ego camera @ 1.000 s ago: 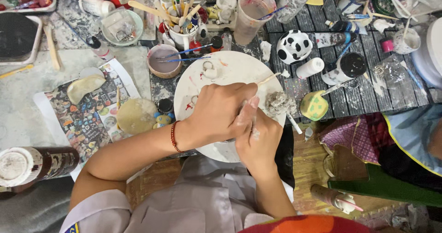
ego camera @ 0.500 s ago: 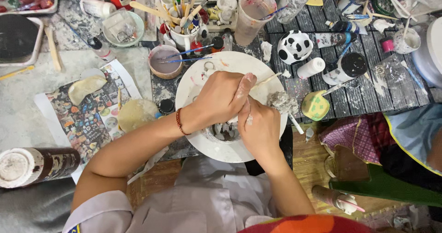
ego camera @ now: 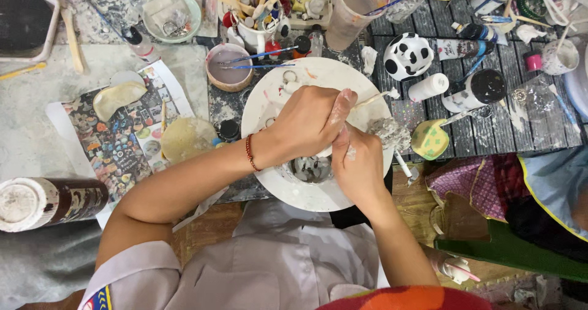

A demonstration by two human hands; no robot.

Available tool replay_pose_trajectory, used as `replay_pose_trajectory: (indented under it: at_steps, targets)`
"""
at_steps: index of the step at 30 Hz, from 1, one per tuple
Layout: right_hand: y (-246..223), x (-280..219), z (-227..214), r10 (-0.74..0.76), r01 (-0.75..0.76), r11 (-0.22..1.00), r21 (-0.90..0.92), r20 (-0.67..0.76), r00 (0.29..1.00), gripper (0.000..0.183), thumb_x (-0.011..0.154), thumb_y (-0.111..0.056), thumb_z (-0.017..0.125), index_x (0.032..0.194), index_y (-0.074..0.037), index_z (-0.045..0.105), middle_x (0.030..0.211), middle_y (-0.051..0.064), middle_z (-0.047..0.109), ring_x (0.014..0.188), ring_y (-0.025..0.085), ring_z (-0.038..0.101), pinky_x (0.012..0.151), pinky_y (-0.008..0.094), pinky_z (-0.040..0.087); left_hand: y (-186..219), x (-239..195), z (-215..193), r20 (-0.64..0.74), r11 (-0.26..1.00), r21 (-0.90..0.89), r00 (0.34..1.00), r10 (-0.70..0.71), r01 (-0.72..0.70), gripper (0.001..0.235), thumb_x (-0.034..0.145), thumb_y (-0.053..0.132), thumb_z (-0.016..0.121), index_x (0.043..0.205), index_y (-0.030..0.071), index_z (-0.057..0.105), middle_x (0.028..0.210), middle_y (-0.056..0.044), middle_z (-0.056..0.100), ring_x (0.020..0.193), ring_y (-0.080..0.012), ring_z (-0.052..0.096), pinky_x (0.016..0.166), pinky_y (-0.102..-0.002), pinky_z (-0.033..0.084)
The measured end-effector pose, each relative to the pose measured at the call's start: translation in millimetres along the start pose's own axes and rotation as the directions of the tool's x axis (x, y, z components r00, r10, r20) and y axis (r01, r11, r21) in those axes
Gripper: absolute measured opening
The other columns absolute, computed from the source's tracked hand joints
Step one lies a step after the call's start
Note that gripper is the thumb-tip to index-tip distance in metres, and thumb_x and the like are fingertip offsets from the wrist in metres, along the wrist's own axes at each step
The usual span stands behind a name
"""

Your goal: The person mixes gray clay pieces with water in a small container using a wooden stick. They then retrieve a larger mass of clay from a plastic bag and knead it by hand on a white plate.

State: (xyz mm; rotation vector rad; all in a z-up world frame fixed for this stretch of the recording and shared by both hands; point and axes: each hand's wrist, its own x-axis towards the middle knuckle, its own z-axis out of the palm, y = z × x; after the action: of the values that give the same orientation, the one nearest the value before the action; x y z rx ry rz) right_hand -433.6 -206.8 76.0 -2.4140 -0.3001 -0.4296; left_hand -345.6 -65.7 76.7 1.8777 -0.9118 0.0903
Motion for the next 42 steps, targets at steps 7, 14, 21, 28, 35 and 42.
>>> replay_pose_trajectory:
  at_steps: [7, 14, 21, 28, 35, 42]
  targets:
    - [-6, 2, 1, 0.052, -0.052, 0.999, 0.002, -0.003, 0.999, 0.040, 0.112, -0.020, 0.041, 0.086, 0.002, 0.061, 0.071, 0.022, 0.061, 0.067, 0.047, 0.061, 0.061, 0.049, 0.046, 6, -3, -2, -0.071, 0.998, -0.062, 0.997, 0.005, -0.009, 0.060, 0.112, 0.039, 0.027, 0.075, 0.005, 0.059, 0.066, -0.017, 0.063, 0.063, -0.0428, 0.062, 0.063, -0.050, 0.050]
    - [1, -5, -1, 0.027, -0.028, 0.997, 0.076, 0.010, 1.000, 0.041, 0.112, -0.019, 0.039, 0.085, 0.004, 0.059, 0.067, 0.021, 0.058, 0.064, 0.045, 0.060, 0.060, 0.048, 0.044, 7, -3, -1, -0.060, 0.999, -0.022, 0.998, 0.027, -0.028, 0.056, 0.113, 0.037, 0.028, 0.079, 0.005, 0.059, 0.068, -0.019, 0.062, 0.064, -0.0455, 0.060, 0.061, -0.052, 0.049]
    - [-1, -7, 5, 0.222, -0.217, 0.971, 0.101, -0.038, 0.974, 0.042, 0.109, -0.013, 0.040, 0.073, 0.004, 0.051, 0.059, 0.019, 0.055, 0.054, 0.040, 0.059, 0.054, 0.047, 0.040, 12, -6, 0, -0.166, 0.973, 0.050, 0.959, 0.229, -0.224, 0.046, 0.115, 0.033, 0.026, 0.098, 0.006, 0.059, 0.079, -0.014, 0.064, 0.072, -0.0402, 0.064, 0.061, -0.050, 0.049]
    - [-14, 4, -16, -0.031, 0.029, 0.991, -0.130, -0.018, 0.999, 0.036, 0.108, -0.009, 0.046, 0.075, 0.002, 0.056, 0.065, 0.022, 0.056, 0.062, 0.046, 0.057, 0.058, 0.052, 0.041, 13, -5, -8, -0.114, 0.982, 0.082, 0.977, 0.179, -0.171, 0.039, 0.115, 0.031, 0.029, 0.100, 0.007, 0.056, 0.078, -0.012, 0.062, 0.071, -0.0390, 0.062, 0.063, -0.049, 0.050]
    - [-15, 1, -18, -0.047, 0.057, 0.977, -0.205, 0.054, 0.997, 0.029, 0.106, -0.011, 0.048, 0.082, 0.002, 0.059, 0.075, 0.022, 0.060, 0.070, 0.045, 0.060, 0.066, 0.053, 0.045, 3, 8, -18, 0.106, 0.971, -0.009, 0.965, 0.238, -0.239, 0.054, 0.111, 0.035, 0.032, 0.077, 0.005, 0.061, 0.072, -0.017, 0.064, 0.067, -0.0436, 0.060, 0.063, -0.054, 0.047]
    - [-25, 1, -33, -0.166, 0.189, 0.976, -0.104, 0.195, 0.967, 0.024, 0.100, -0.013, 0.057, 0.112, 0.007, 0.060, 0.102, 0.024, 0.063, 0.097, 0.045, 0.058, 0.084, 0.052, 0.045, -5, 13, -28, 0.240, 0.969, -0.082, 0.939, 0.245, -0.232, 0.065, 0.113, 0.038, 0.028, 0.067, 0.000, 0.053, 0.066, -0.022, 0.057, 0.066, -0.0461, 0.055, 0.067, -0.054, 0.045]
